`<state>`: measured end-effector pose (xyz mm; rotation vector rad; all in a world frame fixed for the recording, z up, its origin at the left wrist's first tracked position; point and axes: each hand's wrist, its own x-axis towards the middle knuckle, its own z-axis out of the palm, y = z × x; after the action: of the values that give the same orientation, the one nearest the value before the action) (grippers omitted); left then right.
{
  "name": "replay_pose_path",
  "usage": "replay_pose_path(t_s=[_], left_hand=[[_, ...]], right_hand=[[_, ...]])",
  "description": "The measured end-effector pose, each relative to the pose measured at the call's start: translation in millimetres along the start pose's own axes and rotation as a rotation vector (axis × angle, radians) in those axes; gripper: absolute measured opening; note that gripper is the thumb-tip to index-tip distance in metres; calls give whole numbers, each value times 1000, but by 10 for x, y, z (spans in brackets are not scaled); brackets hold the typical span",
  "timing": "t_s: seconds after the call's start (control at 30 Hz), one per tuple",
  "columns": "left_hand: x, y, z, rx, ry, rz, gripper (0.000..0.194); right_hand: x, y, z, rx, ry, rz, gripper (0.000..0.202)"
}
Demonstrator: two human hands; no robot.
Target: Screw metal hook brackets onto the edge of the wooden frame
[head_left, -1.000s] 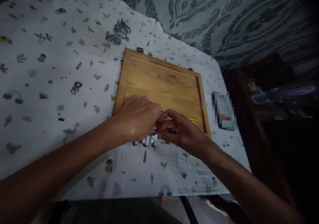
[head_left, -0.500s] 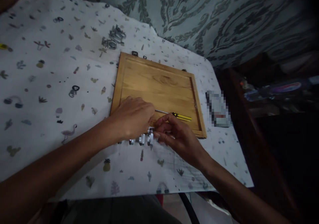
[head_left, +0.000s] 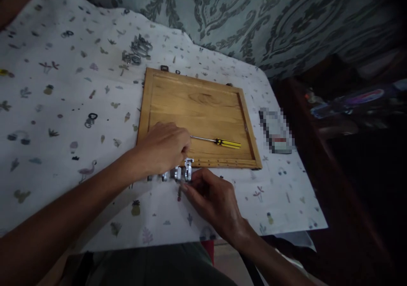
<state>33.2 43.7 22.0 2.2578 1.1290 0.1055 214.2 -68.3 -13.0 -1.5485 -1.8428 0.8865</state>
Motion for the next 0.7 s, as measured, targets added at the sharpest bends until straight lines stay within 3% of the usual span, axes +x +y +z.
replay_pose_path(t_s=[0.43,0.6,0.7], left_hand=[[-21,25,-34,-1,-2,15,22],[-24,50,-54,-13,-9,8,23],[-24,52,-56,-15,-21,-4,23]], right_hand=[[22,-10,33,83,40,78,13],[28,-16,-16,84,14,65,15],[25,-9,-92,44,11,-18,13]])
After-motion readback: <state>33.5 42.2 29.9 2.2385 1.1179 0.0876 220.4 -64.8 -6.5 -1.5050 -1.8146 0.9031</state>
